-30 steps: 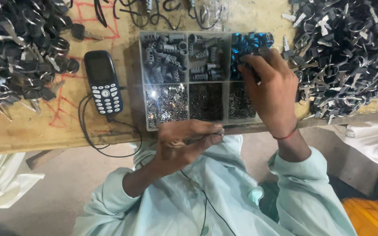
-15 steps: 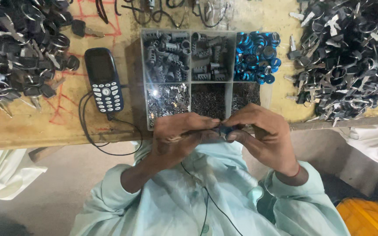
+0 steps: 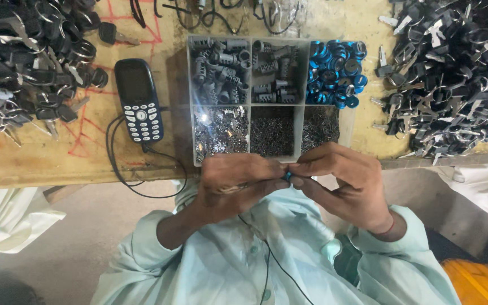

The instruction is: The person sits at a workbench assembling key heads by hand. They repeatedly pick a small metal pin from a compartment box, insert it into a plastic key head, press a blue cap onto the assembly, and place the finished key head with the piles of keys on the bench.

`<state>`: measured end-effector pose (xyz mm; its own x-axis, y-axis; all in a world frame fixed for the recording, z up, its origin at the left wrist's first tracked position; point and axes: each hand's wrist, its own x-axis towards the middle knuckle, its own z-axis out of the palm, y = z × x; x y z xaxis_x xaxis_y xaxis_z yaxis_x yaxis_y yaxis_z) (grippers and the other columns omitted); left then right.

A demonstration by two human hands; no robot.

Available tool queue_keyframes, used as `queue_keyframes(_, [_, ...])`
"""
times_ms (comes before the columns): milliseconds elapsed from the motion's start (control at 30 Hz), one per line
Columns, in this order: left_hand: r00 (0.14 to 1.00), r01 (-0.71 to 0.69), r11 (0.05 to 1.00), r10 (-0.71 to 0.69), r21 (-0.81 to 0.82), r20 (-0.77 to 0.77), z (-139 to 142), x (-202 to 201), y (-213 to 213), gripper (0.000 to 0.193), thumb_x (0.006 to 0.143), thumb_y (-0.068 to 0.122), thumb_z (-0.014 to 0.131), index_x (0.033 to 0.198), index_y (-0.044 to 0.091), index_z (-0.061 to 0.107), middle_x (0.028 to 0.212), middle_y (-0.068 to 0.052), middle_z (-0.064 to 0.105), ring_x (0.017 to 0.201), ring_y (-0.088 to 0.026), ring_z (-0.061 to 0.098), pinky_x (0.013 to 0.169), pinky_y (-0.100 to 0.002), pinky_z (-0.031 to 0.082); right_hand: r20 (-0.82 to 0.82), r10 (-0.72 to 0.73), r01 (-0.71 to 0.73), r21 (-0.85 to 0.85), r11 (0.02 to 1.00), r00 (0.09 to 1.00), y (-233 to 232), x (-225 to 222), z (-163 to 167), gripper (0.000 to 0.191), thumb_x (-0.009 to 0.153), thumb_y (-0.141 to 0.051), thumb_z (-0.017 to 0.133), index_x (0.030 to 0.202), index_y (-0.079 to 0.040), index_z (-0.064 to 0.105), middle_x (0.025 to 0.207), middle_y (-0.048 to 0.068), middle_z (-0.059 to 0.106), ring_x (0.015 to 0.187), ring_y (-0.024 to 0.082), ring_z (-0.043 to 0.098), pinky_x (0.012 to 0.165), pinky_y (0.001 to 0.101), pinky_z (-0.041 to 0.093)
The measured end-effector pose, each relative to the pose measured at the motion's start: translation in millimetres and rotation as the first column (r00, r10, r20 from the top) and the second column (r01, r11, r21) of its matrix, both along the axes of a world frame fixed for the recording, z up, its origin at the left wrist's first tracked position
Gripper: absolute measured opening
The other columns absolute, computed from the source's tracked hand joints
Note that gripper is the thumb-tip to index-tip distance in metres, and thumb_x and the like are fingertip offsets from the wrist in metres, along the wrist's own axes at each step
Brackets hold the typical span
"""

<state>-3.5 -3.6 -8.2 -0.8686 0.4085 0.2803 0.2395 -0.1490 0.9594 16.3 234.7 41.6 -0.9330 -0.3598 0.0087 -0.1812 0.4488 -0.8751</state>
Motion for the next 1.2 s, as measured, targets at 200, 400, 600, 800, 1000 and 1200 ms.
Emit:
queue_keyframes(200, [0.985,0.133,0.970,-0.106,0.203,-0.139,15.4,1.6,-12.5,0.023,0.091,0.000,0.083,0.110,0.002,0.072,0.106,-0.015,0.077,0.096,-0.025,0.080,0.086,-0.033,0.068,0.373,-0.386,0.485,-0.219,0.847,0.844,0.5,-25.2,-9.0,0.013,0.100,0.007,0.070,0.111,0.001,0.068,0.103,0.010,0.068,0.087,0.015,0.069,0.079,0.0261,0.057])
queue_keyframes(400, [0.981,0.092,0.953,-0.137,0.287,0.140,11.9,1.9,-5.6,0.021,0.096,-0.004,0.077,0.114,0.004,0.068,0.111,-0.017,0.077,0.097,-0.024,0.080,0.083,-0.032,0.067,0.297,-0.143,0.265,-0.427,0.865,0.944,3.4,6.9,17.7,0.015,0.092,0.009,0.070,0.106,0.001,0.069,0.107,0.016,0.068,0.088,0.018,0.073,0.075,0.0284,0.065])
queue_keyframes(600, [0.999,0.036,0.986,-0.032,0.164,-0.024,2.5,6.9,-3.9,0.024,0.092,-0.007,0.078,0.108,0.003,0.064,0.108,-0.017,0.075,0.097,-0.027,0.079,0.077,-0.033,0.065,-0.043,-0.039,0.034,-0.131,0.991,0.998,-2.5,15.4,7.6,0.024,0.082,0.004,0.081,0.103,-0.003,0.071,0.099,0.012,0.072,0.087,0.019,0.073,0.077,0.0291,0.057])
queue_keyframes(800, [0.994,0.058,0.977,-0.037,0.205,-0.108,20.7,-1.2,-8.3,0.023,0.091,-0.008,0.075,0.110,0.002,0.066,0.108,-0.018,0.076,0.096,-0.029,0.079,0.082,-0.037,0.066,-0.039,-0.019,0.018,-0.031,0.999,0.999,-16.7,-17.0,16.2,0.017,0.087,0.003,0.076,0.098,-0.004,0.067,0.101,0.009,0.072,0.092,0.019,0.073,0.081,0.0282,0.056])
queue_keyframes(1000, [0.963,0.224,0.887,-0.265,0.404,0.046,26.2,-3.2,-18.7,0.023,0.100,-0.009,0.070,0.118,0.004,0.065,0.116,-0.019,0.074,0.102,-0.030,0.078,0.088,-0.038,0.067,0.431,-0.246,0.377,-0.250,0.892,0.868,-4.0,-16.4,-6.0,0.014,0.100,0.006,0.064,0.114,0.003,0.062,0.109,0.007,0.064,0.097,0.011,0.064,0.084,0.0254,0.055])
queue_keyframes(1200, [0.990,0.079,0.989,-0.064,0.122,-0.126,5.0,-0.7,-8.0,0.028,0.096,-0.006,0.074,0.120,0.006,0.066,0.118,-0.020,0.073,0.104,-0.032,0.078,0.087,-0.036,0.066,0.484,-0.031,0.268,-0.431,0.862,0.875,7.6,16.2,2.9,0.018,0.101,0.008,0.061,0.117,0.004,0.067,0.103,0.012,0.068,0.083,0.018,0.072,0.073,0.0287,0.062])
